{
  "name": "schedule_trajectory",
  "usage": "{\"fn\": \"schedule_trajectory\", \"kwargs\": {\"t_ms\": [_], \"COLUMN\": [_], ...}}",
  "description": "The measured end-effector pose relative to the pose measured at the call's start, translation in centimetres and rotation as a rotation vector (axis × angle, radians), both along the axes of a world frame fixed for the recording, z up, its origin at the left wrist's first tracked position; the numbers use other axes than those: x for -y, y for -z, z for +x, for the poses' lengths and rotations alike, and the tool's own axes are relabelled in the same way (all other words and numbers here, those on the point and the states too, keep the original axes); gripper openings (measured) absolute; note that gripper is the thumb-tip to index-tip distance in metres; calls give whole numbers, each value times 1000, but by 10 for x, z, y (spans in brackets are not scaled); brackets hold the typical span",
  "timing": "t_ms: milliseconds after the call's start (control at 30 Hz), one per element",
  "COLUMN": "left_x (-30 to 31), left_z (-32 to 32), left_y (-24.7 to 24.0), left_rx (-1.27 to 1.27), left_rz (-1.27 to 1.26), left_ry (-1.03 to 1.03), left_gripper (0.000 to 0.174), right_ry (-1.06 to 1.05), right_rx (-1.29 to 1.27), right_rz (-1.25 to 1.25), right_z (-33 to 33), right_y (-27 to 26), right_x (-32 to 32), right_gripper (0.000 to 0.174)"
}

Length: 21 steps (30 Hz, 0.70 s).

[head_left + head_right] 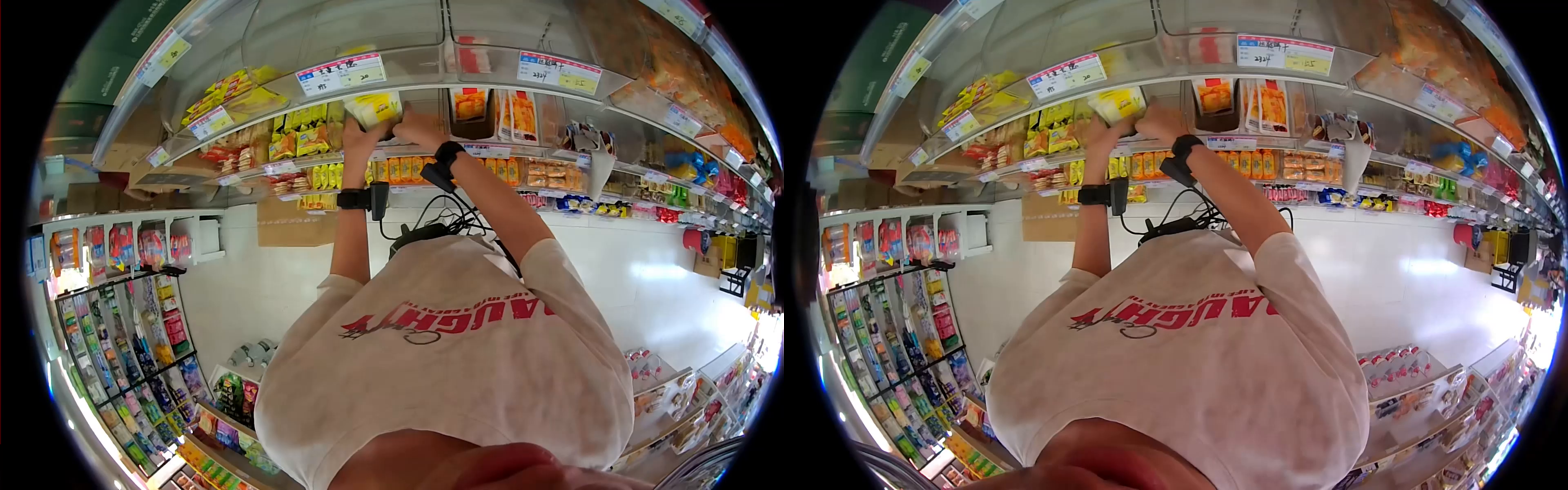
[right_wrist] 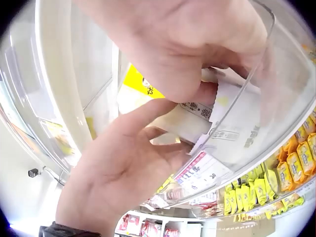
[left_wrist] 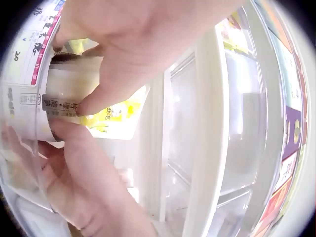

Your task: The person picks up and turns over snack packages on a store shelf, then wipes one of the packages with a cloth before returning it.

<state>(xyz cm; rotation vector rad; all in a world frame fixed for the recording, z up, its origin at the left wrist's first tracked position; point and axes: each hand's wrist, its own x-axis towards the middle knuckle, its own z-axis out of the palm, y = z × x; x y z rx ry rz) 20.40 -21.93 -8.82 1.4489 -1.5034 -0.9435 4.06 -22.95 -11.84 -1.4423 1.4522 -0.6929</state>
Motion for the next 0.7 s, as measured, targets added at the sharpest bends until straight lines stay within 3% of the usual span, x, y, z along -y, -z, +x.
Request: {"fn": "schedule_trajectory", "kwargs": {"t_ms": [67, 167, 333, 467, 533, 567, 633, 700], "left_x": [0, 6, 3, 10, 14, 14, 11, 11], "left_z": [3, 4, 3, 9, 15, 16, 17, 22], "left_y": [0, 8, 6, 12, 24, 30, 33, 44], "left_rx": [-237, -221, -84, -63, -107, -127, -20, 42], "left_rz": [30, -100, -23, 23, 18, 14, -19, -4], "left_ry": [87, 136, 45, 89, 136, 156, 124, 79], "left_gripper": [50, 44, 42, 42, 45, 46, 64, 75], "right_ry": [20, 44, 9, -25, 23, -24, -125, 18], "right_rx": [-26, -109, -274, -225, -167, -44, 207, 407], "right_rz": [-43, -67, -16, -186, -378, -384, -397, -302], "right_z": [5, 13, 5, 9, 2, -9, -51, -86], "right_y": [30, 53, 2, -18, -24, -46, -114, -136], "right_x": [14, 26, 7, -19, -46, -64, -108, -136], "right_gripper": [78, 70, 53, 51, 44, 40, 31, 22]}}
